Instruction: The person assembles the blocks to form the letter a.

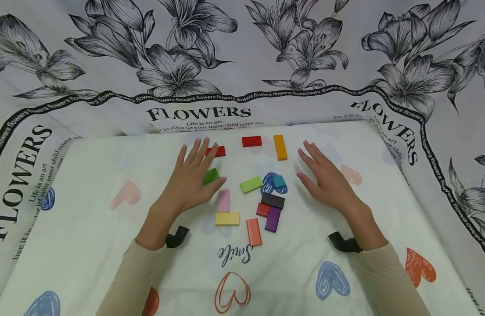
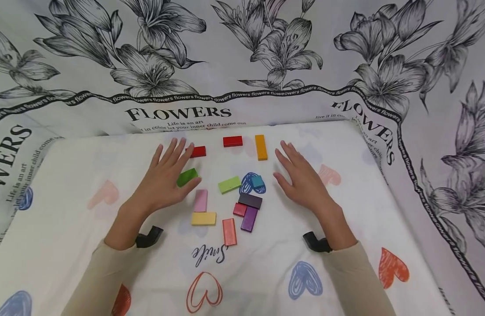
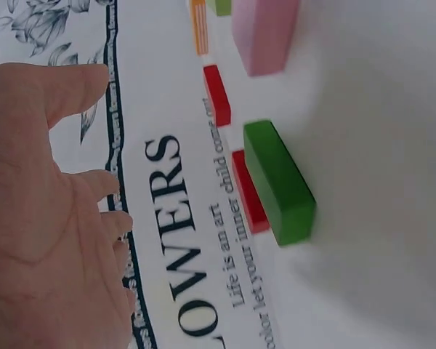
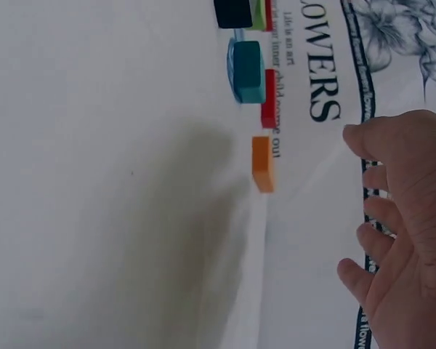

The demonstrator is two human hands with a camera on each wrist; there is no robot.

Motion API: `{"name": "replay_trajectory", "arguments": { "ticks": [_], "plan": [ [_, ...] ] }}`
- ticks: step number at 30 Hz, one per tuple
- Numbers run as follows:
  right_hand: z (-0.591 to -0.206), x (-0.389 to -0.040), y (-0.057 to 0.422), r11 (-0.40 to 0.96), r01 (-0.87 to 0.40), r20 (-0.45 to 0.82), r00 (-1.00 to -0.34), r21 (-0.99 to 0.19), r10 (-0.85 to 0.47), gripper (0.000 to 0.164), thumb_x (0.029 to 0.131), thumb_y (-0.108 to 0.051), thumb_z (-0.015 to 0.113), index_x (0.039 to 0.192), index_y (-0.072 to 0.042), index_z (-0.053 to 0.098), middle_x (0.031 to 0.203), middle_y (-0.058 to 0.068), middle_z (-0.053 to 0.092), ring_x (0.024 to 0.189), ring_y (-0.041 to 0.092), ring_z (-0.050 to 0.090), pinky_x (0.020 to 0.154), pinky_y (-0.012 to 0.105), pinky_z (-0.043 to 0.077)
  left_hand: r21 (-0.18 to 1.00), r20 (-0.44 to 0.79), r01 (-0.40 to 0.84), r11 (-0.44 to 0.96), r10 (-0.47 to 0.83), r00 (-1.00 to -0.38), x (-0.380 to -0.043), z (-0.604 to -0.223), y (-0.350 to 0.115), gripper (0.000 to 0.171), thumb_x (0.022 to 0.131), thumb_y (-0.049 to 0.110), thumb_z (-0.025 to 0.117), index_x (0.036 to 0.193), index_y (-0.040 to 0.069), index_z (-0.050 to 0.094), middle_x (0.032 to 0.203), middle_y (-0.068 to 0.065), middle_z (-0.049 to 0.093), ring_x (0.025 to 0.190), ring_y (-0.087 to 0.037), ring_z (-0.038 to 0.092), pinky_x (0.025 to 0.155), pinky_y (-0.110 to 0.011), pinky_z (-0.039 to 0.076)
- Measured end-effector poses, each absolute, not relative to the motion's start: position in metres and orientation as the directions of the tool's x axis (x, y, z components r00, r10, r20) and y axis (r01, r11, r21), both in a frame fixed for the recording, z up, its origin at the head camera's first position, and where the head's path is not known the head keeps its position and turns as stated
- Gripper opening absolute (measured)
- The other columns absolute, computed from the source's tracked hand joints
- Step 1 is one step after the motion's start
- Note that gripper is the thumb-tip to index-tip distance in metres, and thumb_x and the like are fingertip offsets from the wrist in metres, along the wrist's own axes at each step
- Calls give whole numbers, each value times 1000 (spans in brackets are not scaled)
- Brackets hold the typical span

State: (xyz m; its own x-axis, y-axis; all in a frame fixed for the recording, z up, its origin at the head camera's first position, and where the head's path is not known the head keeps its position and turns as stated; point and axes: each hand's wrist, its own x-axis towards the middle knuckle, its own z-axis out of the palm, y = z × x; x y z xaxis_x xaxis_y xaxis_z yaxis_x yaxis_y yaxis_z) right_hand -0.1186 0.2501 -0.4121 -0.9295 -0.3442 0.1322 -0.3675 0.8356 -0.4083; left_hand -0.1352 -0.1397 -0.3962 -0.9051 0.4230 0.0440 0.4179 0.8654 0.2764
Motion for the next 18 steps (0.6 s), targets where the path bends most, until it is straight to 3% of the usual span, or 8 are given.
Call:
{"name": "replay_trajectory", "arguments": {
  "ticks": [5,10,18],
  "plan": [
    [-410,-116,229,834,-355,76,-931,-423,-358,65,104,-28,67,162,-14,43,174,7,34,163,32,31,126,59,37,346,36,458,819,476,-879,-155,-398,-122,87,102,62,50,171,21,15,181,-4,5,169,-26,-3,138,-53,-2],
    [-412,-116,214,818,-368,29,-917,-443,-397,60,104,-25,67,159,-11,48,169,11,43,159,34,38,125,58,39,342,26,507,791,532,-846,-170,-401,-104,85,103,63,46,171,22,15,181,-1,4,169,-24,-1,138,-50,0],
    [-417,-116,208,805,-385,-6,-901,-451,-435,49,104,-24,67,150,-11,60,163,12,51,154,34,45,124,56,42,318,24,524,790,546,-838,-187,-401,-75,79,103,53,54,170,21,25,176,-5,31,167,-25,19,138,-47,5]
  ]
}}
